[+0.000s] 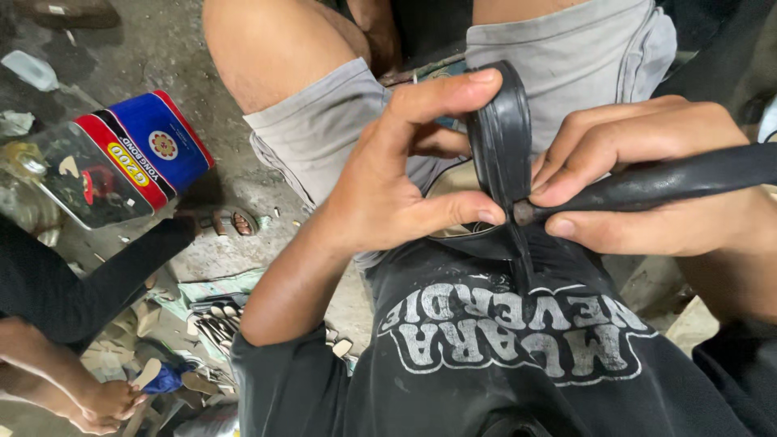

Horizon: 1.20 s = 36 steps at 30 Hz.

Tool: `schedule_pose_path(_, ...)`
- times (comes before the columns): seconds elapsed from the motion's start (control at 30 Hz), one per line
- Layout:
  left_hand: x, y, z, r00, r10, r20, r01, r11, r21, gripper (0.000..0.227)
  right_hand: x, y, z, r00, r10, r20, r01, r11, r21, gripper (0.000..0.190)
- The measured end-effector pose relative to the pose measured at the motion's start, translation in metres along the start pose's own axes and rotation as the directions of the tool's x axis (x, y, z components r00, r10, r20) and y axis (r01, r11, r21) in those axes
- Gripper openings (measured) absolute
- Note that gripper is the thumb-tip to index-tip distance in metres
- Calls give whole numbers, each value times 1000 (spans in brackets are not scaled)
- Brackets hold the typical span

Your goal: The person assembles black slippers by attaching the sole to the upper part. They use a heated metal tool to press and secure the components together, repeating the process for multiple slippers.

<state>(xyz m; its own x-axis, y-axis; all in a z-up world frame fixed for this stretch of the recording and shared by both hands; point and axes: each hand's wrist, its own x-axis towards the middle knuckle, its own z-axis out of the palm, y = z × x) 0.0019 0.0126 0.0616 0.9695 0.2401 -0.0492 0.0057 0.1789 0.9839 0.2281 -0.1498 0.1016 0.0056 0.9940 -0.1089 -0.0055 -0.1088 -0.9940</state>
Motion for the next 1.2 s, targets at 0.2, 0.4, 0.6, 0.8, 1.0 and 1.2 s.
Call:
schedule_pose_path(0.2, 5, 1, 1, 999, -47, -6, 47, 997, 55, 84, -6, -16, -10, 1000, 8, 15, -4, 972, -237, 21)
schedule_pose_path(0.4, 12, 18, 5, 995, -43, -87, 36, 997, -72, 109, -20, 3, 13, 990, -85, -114, -15, 737, -675, 40)
schedule_pose_path(0.6, 23, 48, -7, 989, 137, 51, -130, 665, 735, 99, -49, 49, 14, 853, 518, -66, -404, 573, -713, 48)
schedule_pose_path(0.8, 42, 64, 44, 941, 258, 220, -284, 247, 926, 70, -77, 56, -13, 917, 275, -288, -249, 960, 126, 49)
schedule_pose_path(1.0, 14, -4, -26, 812, 266, -519, -134, 951, 278, 85, -54, 72, -2, 843, 223, -489, -108, 962, 252, 43)
schedule_pose_path(1.2, 35, -68, -36, 959, -167, -228, -44, 709, -704, 76, -59, 106, 5, 871, 266, -414, -143, 942, 304, 40)
